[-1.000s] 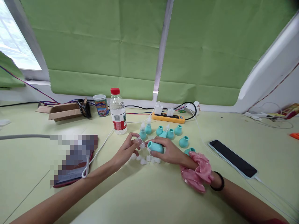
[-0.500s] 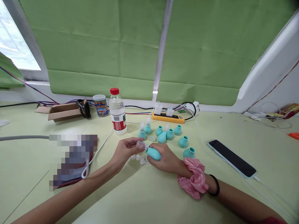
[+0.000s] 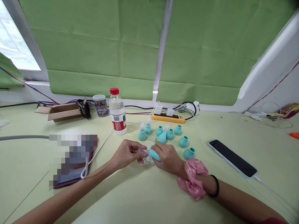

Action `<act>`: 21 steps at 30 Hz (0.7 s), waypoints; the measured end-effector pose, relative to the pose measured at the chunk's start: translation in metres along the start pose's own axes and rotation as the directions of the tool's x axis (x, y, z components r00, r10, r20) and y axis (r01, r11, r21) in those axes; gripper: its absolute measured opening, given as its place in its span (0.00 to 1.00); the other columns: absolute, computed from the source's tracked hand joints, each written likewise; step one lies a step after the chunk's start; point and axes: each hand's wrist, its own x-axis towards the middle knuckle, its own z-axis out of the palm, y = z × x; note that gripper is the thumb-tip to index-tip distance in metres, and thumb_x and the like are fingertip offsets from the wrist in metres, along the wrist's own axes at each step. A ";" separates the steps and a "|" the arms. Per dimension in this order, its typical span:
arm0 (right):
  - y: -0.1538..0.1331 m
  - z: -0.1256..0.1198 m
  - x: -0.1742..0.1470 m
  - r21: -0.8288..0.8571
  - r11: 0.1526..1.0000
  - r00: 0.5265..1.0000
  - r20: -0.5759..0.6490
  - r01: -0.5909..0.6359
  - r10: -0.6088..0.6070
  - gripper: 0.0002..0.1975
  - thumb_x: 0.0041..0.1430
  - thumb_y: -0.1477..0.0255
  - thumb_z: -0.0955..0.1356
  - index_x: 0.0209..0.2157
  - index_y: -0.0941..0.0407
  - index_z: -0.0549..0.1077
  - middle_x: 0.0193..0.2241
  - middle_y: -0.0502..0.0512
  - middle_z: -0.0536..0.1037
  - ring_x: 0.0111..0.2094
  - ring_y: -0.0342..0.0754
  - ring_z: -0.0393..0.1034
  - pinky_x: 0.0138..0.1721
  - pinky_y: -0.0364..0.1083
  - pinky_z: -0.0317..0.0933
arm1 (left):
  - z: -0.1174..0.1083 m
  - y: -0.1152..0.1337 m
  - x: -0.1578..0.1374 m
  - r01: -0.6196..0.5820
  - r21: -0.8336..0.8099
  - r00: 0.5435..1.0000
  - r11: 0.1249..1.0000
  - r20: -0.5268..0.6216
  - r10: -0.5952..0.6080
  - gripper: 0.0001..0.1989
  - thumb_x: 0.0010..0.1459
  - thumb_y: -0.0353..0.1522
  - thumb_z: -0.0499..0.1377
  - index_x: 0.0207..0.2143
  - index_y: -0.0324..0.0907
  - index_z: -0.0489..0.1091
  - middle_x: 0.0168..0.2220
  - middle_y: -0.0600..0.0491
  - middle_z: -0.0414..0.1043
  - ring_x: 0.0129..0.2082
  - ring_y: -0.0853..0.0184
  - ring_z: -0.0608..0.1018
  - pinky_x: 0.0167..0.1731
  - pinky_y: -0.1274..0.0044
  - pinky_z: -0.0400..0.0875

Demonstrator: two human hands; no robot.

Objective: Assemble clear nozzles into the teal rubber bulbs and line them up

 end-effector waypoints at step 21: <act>-0.001 -0.024 0.012 0.563 -0.095 0.569 0.794 -0.821 -0.214 0.07 0.39 0.79 0.68 0.23 0.60 0.65 0.15 0.43 0.58 0.14 0.33 0.50 0.12 0.35 0.39 | 0.012 0.027 -0.026 -0.412 0.618 0.909 0.669 0.323 0.262 0.10 0.52 0.31 0.53 0.27 0.35 0.73 0.17 0.54 0.67 0.17 0.75 0.64 0.17 0.83 0.57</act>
